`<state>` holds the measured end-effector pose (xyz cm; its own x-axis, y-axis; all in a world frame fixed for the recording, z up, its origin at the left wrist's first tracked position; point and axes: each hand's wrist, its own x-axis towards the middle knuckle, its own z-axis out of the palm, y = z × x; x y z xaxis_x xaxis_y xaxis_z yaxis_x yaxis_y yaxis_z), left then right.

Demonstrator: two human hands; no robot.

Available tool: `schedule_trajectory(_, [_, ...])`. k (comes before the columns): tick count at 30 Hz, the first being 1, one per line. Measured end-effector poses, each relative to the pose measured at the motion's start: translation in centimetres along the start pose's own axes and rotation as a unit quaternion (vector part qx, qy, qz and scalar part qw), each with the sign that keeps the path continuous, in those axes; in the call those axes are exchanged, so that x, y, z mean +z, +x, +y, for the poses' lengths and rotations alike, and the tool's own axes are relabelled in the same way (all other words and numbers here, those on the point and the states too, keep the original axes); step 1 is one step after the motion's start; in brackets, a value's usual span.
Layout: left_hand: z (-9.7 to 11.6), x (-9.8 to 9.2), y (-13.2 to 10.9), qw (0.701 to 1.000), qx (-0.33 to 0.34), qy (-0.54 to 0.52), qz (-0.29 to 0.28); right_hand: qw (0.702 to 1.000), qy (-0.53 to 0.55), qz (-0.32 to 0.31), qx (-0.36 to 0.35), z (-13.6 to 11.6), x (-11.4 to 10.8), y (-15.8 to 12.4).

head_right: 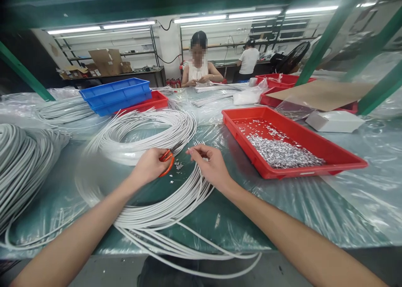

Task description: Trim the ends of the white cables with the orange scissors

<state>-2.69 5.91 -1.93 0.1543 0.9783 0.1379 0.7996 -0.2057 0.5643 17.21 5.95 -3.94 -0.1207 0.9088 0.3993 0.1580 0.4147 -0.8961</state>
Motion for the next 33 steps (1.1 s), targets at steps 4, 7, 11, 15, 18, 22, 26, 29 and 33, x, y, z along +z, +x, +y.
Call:
schedule_trajectory(4, [-0.3, -0.1, 0.2, 1.0, 0.006, -0.004, 0.027, 1.0, -0.006, 0.007, -0.003, 0.0, -0.2, 0.3])
schedule_trajectory(7, [-0.5, -0.1, 0.3, 0.999, 0.011, -0.005, 0.04, 1.0, -0.005, -0.002, -0.016, -0.8, -0.4, 0.9])
schedule_trajectory(11, [-0.5, -0.3, 0.3, 0.999, 0.023, -0.007, 0.046, 0.999, -0.013, -0.03, -0.013, -4.0, -2.3, 0.3])
schedule_trajectory(15, [-0.5, -0.5, 0.2, 0.999, 0.028, -0.01, 0.04, 0.998, -0.038, 0.028, 0.03, -8.0, -5.6, -4.7])
schedule_trajectory(18, [-0.7, -0.4, 0.4, 0.999, 0.029, -0.007, 0.038, 0.988, -0.009, 0.113, 0.102, -9.4, -7.2, -10.9])
schedule_trajectory(22, [-0.6, -0.3, 0.5, 0.998, 0.041, 0.013, 0.035, 0.94, 0.089, 0.222, 0.244, -7.8, -6.6, -19.1])
schedule_trajectory(26, [-0.3, -0.2, 0.1, 0.998, 0.047, 0.025, 0.033, 0.839, 0.235, 0.282, 0.402, -3.9, -4.8, -23.0])
schedule_trajectory(29, [-0.2, -0.4, 0.0, 0.998, 0.048, 0.036, 0.023, 0.791, 0.275, 0.304, 0.455, -1.5, -4.0, -22.7])
schedule_trajectory(33, [-0.2, -0.7, 0.1, 0.997, 0.05, 0.045, 0.031, 0.82, 0.247, 0.298, 0.421, 0.1, -3.5, -21.2])
